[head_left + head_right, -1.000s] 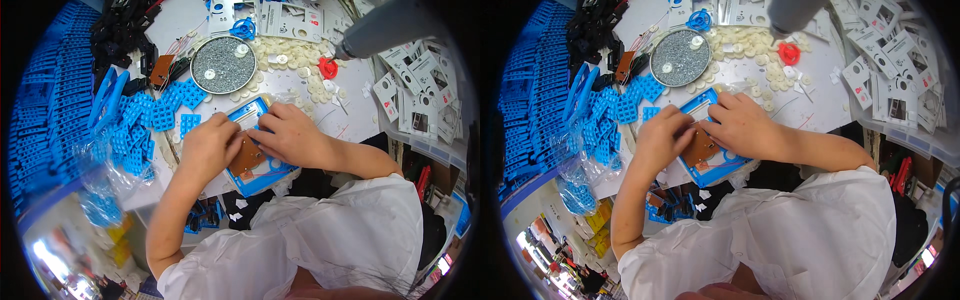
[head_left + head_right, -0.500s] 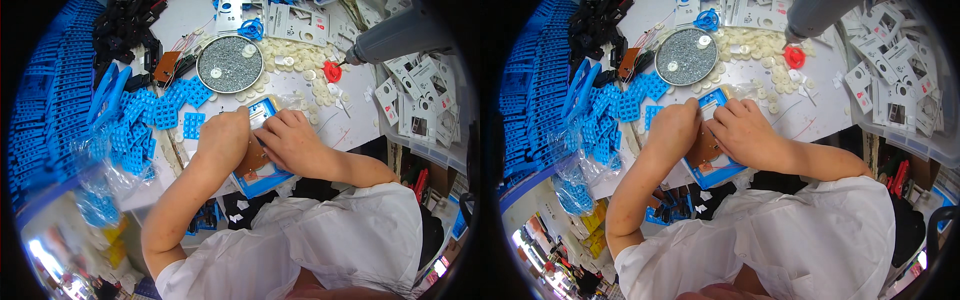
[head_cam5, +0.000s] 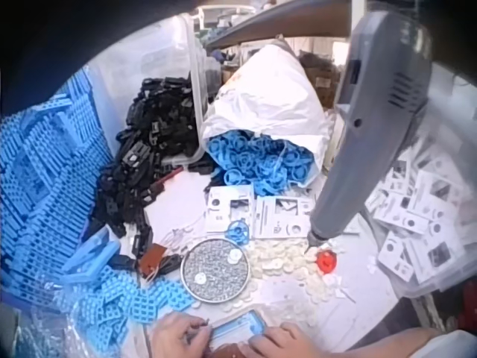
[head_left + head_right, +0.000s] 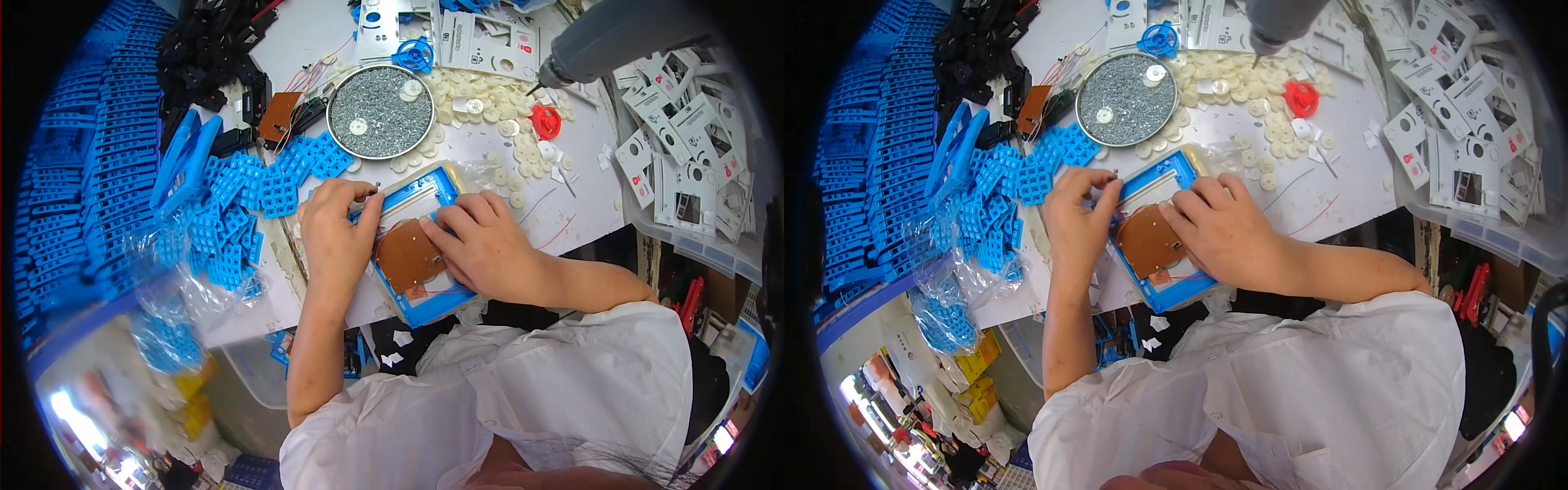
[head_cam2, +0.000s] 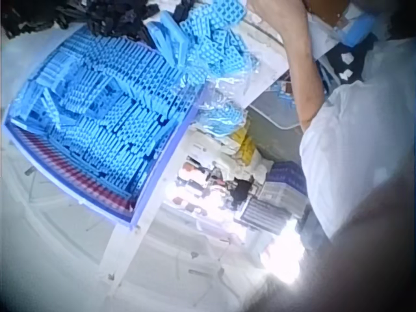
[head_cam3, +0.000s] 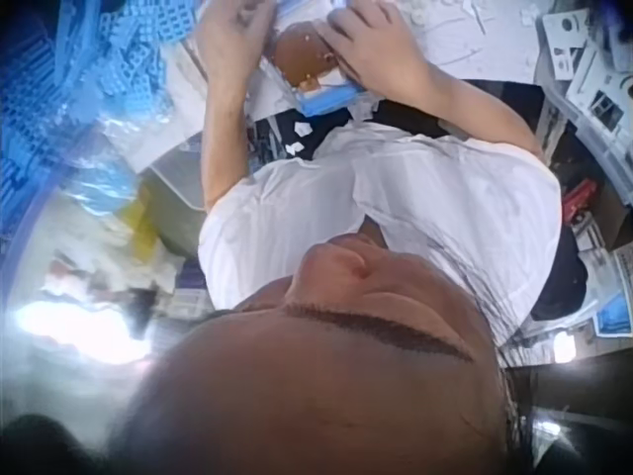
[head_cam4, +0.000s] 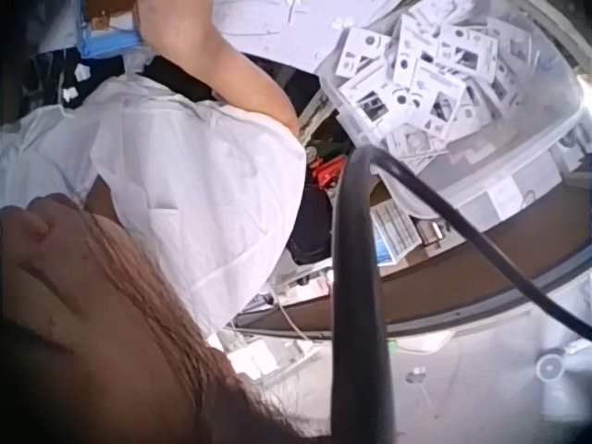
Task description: Assembling components into blue plastic frames and packaging the finished items into bags.
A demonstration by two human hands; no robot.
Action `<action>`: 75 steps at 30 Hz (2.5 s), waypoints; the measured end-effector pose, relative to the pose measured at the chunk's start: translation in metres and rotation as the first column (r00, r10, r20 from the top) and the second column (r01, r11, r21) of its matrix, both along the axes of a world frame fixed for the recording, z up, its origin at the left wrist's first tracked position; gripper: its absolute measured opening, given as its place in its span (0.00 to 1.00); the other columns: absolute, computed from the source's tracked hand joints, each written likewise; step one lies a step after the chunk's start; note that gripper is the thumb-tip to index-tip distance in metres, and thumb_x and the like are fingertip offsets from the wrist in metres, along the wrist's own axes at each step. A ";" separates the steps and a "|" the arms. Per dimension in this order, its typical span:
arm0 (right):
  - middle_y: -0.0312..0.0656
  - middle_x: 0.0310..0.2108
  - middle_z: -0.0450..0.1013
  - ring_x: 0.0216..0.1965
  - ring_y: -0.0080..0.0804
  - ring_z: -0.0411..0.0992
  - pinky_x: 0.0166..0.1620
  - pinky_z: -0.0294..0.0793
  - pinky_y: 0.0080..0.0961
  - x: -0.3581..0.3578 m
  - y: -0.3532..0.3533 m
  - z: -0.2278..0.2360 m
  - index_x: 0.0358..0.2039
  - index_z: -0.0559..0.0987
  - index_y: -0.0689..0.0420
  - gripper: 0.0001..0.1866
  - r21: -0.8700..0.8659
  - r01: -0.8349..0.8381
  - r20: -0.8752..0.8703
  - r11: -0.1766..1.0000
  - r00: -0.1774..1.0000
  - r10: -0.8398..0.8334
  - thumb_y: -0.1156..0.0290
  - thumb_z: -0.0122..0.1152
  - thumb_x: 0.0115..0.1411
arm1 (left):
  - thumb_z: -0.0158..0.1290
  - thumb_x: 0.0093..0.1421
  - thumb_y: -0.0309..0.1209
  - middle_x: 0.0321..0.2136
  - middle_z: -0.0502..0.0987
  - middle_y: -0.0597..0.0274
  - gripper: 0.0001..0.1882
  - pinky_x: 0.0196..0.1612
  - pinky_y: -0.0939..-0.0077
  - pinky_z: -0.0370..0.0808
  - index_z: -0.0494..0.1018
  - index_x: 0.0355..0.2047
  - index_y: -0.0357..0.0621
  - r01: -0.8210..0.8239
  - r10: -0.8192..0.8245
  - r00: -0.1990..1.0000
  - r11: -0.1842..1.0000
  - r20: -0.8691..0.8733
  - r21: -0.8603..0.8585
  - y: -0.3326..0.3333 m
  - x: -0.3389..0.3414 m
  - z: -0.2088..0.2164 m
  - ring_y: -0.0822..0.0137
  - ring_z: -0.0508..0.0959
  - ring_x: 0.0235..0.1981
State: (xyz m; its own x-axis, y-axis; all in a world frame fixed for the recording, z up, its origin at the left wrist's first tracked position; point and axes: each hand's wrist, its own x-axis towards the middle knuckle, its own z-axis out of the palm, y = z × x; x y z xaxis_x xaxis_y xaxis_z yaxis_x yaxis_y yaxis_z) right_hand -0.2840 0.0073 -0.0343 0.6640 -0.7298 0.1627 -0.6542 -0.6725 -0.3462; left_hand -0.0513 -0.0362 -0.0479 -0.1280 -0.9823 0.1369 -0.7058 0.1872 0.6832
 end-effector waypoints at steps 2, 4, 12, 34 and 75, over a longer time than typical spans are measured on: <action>0.39 0.39 0.71 0.45 0.40 0.68 0.50 0.67 0.39 -0.004 -0.006 -0.004 0.52 0.78 0.59 0.25 0.018 -0.006 0.093 1.000 0.996 0.004 0.69 0.66 0.52 | 0.64 0.58 0.30 0.33 0.82 0.59 0.06 0.47 0.62 0.69 0.82 0.34 0.42 0.013 -0.013 0.999 1.000 -0.030 0.003 0.006 -0.002 0.002 0.59 0.81 0.36; 0.40 0.39 0.73 0.44 0.42 0.70 0.49 0.68 0.39 -0.009 -0.022 0.005 0.50 0.80 0.57 0.22 -0.006 0.005 0.200 1.000 0.980 -0.004 0.70 0.67 0.53 | 0.63 0.59 0.29 0.34 0.83 0.59 0.07 0.47 0.63 0.69 0.82 0.37 0.42 0.050 -0.052 0.998 0.996 -0.031 -0.079 0.014 -0.002 0.003 0.59 0.81 0.37; 0.40 0.37 0.78 0.41 0.42 0.74 0.45 0.72 0.37 0.023 -0.050 -0.012 0.42 0.83 0.55 0.12 0.067 -0.005 0.488 0.998 0.873 -0.029 0.72 0.69 0.56 | 0.64 0.58 0.26 0.31 0.83 0.56 0.08 0.44 0.64 0.71 0.82 0.38 0.41 0.006 -0.013 0.996 0.997 -0.089 -0.083 0.030 -0.009 0.001 0.57 0.80 0.33; 0.45 0.40 0.77 0.43 0.42 0.73 0.50 0.72 0.36 0.050 -0.144 0.026 0.54 0.81 0.56 0.24 -0.033 0.036 0.500 0.999 0.866 -0.015 0.78 0.58 0.55 | 0.63 0.56 0.23 0.30 0.82 0.66 0.05 0.46 0.64 0.63 0.80 0.32 0.47 0.114 -0.166 0.959 0.968 -0.228 -0.223 0.039 0.008 -0.006 0.67 0.76 0.28; 0.44 0.45 0.78 0.46 0.46 0.75 0.50 0.76 0.38 -0.001 -0.058 0.043 0.49 0.80 0.56 0.27 0.254 -0.194 0.202 0.948 0.969 0.144 0.61 0.75 0.50 | 0.59 0.64 0.20 0.35 0.82 0.60 0.04 0.38 0.80 0.73 0.79 0.39 0.34 -0.157 0.179 0.634 0.982 -0.753 0.102 0.072 0.000 -0.051 0.75 0.75 0.32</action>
State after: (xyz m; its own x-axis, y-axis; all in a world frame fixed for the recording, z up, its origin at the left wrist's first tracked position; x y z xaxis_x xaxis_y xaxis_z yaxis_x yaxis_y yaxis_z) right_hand -0.2848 -0.0504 0.0088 0.7597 -0.6422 0.1025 -0.4499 -0.6328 -0.6302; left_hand -0.0516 0.0355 -0.0987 0.1766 -0.9806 0.0852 0.0410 0.0938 0.9947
